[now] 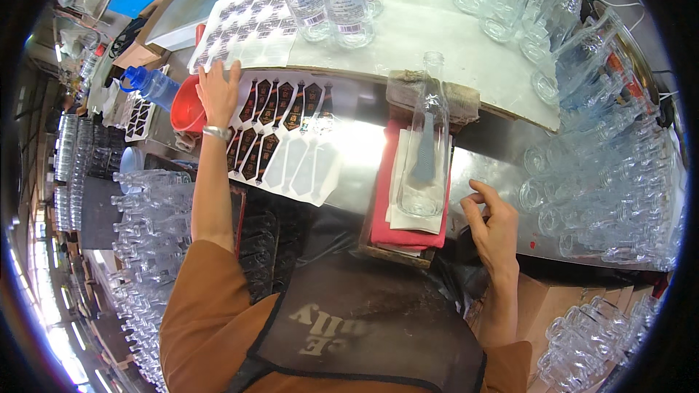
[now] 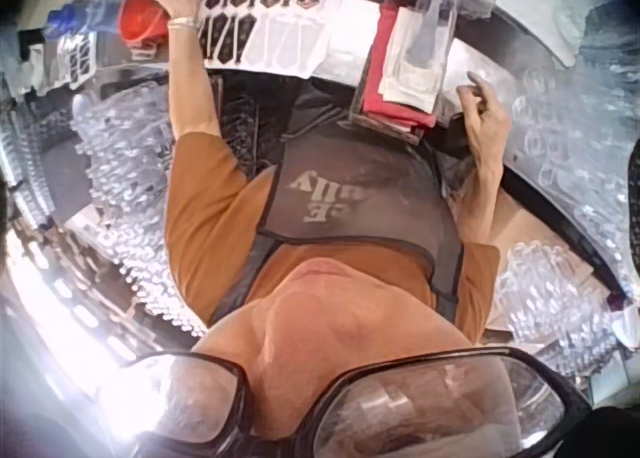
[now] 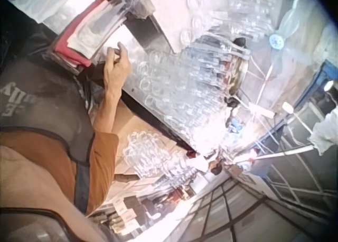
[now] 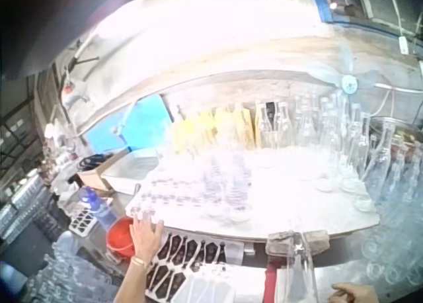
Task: The person repeatedly picks clear plastic bottles, places them in a red labeling jig, applies a label to the bottle body, and uses a black squeegee to smooth the label. Finished bottles are set aside on the table.
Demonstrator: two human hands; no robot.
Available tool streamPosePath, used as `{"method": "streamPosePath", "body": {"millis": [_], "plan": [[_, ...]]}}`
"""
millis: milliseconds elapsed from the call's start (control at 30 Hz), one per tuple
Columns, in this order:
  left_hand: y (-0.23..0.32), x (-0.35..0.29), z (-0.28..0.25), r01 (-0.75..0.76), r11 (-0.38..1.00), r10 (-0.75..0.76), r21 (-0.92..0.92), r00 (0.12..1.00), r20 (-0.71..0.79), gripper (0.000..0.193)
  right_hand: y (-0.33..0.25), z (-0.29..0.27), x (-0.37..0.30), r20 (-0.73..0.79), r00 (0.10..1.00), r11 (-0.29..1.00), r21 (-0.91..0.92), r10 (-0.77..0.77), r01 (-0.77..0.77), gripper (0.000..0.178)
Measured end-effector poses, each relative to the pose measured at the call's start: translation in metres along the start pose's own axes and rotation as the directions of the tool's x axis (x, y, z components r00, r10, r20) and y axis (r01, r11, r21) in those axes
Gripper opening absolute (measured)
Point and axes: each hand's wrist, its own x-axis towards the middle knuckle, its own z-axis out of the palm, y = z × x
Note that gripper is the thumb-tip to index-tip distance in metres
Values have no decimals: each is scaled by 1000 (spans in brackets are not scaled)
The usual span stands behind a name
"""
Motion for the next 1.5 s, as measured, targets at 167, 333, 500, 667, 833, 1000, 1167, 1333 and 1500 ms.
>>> {"method": "streamPosePath", "body": {"millis": [167, 333, 500, 667, 833, 1000, 1167, 1333, 1500], "plan": [[-13, -16, -1, -291, 954, 278, -69, 947, -161, 58, 8, 0, -1, 18, 1000, 1000, 29, 5, -6, 43], [-54, 12, 1, -297, 934, 247, -197, 938, -242, 28, -17, 8, -3, 193, 969, 988, 63, -154, 144, 69], [-10, -24, -12, -21, 726, -66, -687, 993, -100, 24, -19, 31, -7, 19, 967, 961, -111, -252, 253, 73], [125, -120, -60, 60, 357, 210, -932, 967, 143, 36, -29, 39, -10, -15, 969, 949, -202, -248, 240, 70], [207, -187, -109, -658, 471, 766, -588, 635, -97, 75, -28, 41, -13, -34, 955, 936, -212, -294, 280, 73], [200, -218, -98, -650, 416, 823, -636, 567, -41, 66, -22, 41, -11, -57, 940, 925, -210, -336, 318, 72], [205, -192, -83, -566, 359, 752, -742, 647, -129, 52, -15, 31, -3, -30, 913, 909, -106, -407, 402, 72], [214, -180, -69, -426, 410, 683, -807, 729, -38, 56, -21, 13, 14, 105, 988, 956, 284, -112, 78, 53], [218, -185, -64, -347, 382, 693, -857, 721, 17, 56, -24, 29, 29, 97, 995, 889, 455, 3, -47, 49]]}}
